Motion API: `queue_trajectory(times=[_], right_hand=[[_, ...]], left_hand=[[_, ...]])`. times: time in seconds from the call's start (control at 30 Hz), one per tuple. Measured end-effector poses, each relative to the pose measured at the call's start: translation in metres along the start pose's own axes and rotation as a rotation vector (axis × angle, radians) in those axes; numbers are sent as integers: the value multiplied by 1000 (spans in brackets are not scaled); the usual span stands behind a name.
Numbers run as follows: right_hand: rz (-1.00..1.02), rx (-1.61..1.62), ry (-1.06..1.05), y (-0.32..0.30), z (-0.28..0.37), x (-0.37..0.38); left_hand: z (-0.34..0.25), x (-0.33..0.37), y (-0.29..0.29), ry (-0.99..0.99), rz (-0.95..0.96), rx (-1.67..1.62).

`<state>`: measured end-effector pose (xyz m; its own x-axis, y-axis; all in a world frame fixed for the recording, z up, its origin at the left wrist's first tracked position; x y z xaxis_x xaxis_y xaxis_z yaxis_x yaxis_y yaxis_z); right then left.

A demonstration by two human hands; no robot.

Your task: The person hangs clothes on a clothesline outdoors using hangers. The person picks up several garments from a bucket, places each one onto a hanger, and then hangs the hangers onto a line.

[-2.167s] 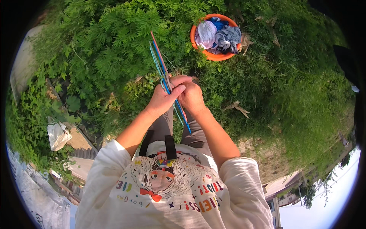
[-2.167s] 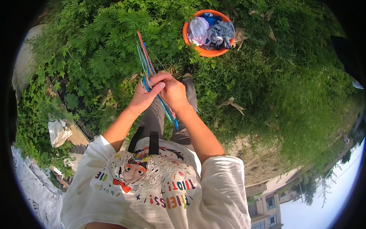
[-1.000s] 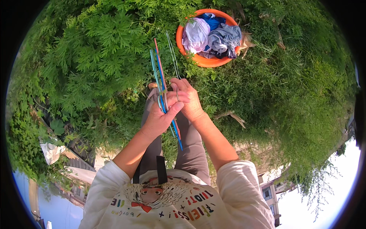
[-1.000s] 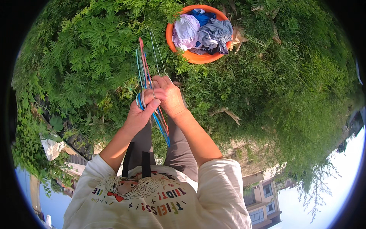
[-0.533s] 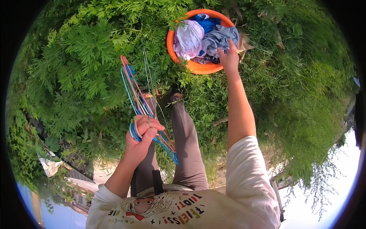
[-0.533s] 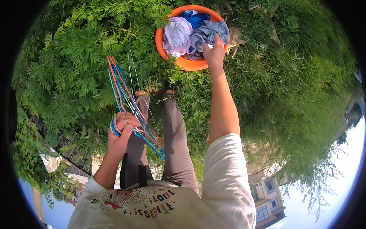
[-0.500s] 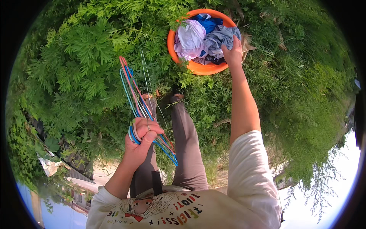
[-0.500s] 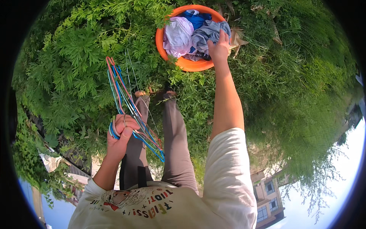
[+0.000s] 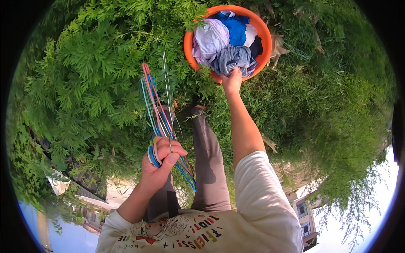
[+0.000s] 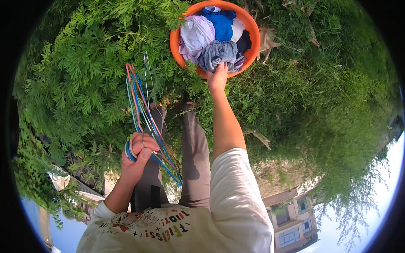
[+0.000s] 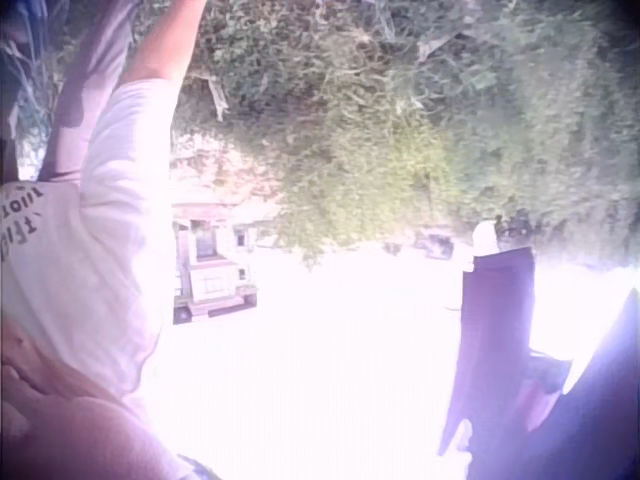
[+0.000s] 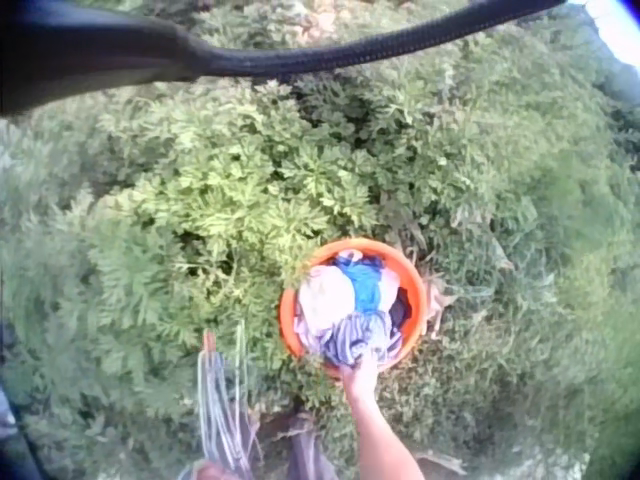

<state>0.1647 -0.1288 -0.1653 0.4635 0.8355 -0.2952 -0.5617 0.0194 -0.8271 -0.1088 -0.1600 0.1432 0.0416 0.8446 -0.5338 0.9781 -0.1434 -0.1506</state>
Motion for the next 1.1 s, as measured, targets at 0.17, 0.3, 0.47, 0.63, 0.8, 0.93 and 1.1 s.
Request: queue_trajectory(times=[0.17, 0.3, 0.47, 0.63, 0.8, 0.93, 1.1], right_hand=[[90, -131, -8, 20, -27, -15], [84, 12, -10, 4, -21, -21], [-92, 564, 216, -78, 10, -17], [-144, 1229, 533, -133, 30, 2], [-166, 1235, 415, -212, 79, 13], [-111, 1303, 369, -273, 130, -1], [98, 1209, 252, -370, 240, -45]], left_hand=[[-12, 3, 9, 44, 48, 13], [-12, 1, 5, 33, 16, 28], [-15, 1, 4, 47, 22, 16], [-27, -4, -2, 30, -13, -13], [-62, -16, -12, 86, -22, -38], [-97, -35, -25, 97, -55, -76], [-160, -54, -42, 85, -97, -240]])
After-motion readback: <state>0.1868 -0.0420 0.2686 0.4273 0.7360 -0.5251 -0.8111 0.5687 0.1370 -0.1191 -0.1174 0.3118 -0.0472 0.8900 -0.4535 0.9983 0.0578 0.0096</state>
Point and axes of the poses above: each hand's wrist, its own x-axis towards the middle knuckle, its own y-axis out of the palm, z = x × y, the point moved 9 cm from there along x, towards the middle knuckle, and after that the axes turned 12 degrees about -z, right-handed, at the moved point
